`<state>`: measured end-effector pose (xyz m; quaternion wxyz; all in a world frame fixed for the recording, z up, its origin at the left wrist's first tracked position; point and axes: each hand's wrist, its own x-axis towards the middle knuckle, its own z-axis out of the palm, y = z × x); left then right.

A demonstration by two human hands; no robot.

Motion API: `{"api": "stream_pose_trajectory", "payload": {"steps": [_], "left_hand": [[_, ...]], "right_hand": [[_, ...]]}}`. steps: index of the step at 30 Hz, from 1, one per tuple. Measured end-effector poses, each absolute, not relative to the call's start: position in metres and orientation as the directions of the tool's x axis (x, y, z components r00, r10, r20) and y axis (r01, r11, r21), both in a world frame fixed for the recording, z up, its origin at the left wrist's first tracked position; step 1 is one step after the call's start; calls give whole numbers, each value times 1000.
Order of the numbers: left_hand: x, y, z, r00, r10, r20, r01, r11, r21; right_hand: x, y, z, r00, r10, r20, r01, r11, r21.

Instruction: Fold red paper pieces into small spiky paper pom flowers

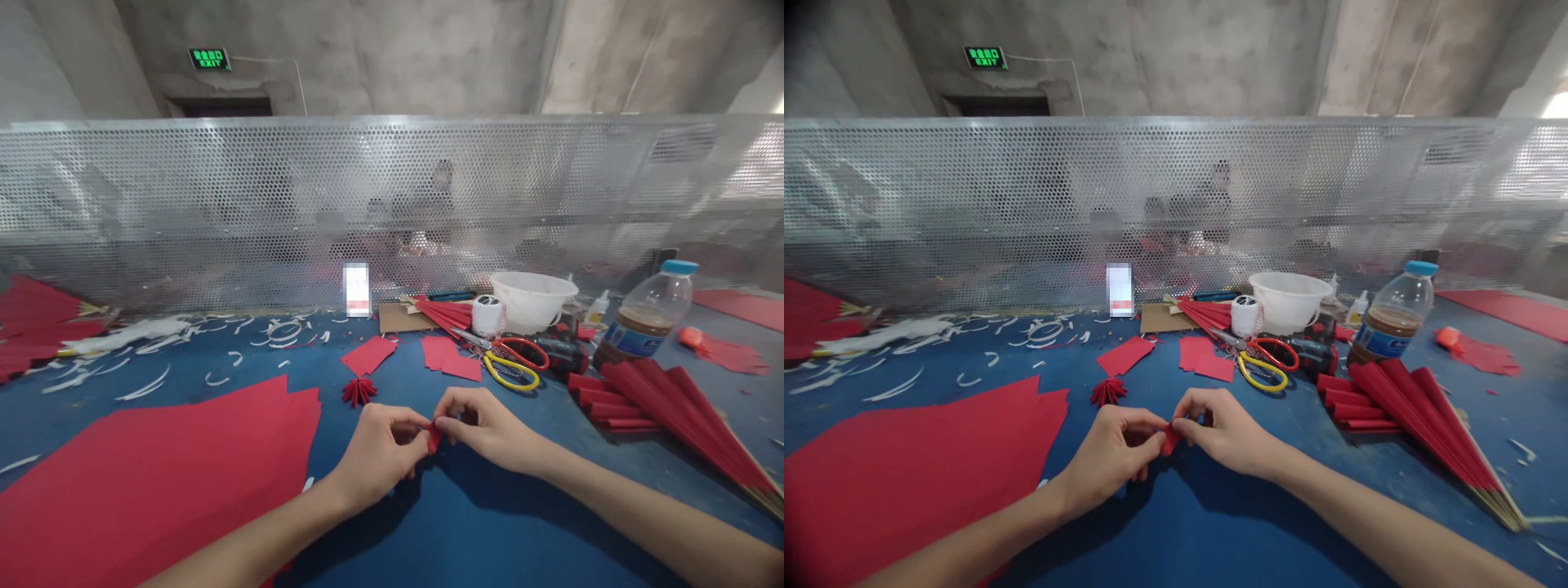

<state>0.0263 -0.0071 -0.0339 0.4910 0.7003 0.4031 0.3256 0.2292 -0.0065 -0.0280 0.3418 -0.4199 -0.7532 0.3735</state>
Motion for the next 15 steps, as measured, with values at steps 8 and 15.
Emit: {"api": "stream_pose_trajectory", "payload": {"steps": [8, 15], "left_hand": [[27, 0, -34, 475, 880, -18, 225, -101, 969], [27, 5, -35, 520, 853, -35, 199, -81, 977]], "right_hand": [[230, -2, -30, -430, 891, 148, 292, 292, -911], [230, -5, -29, -450, 885, 119, 328, 288, -900]]}}
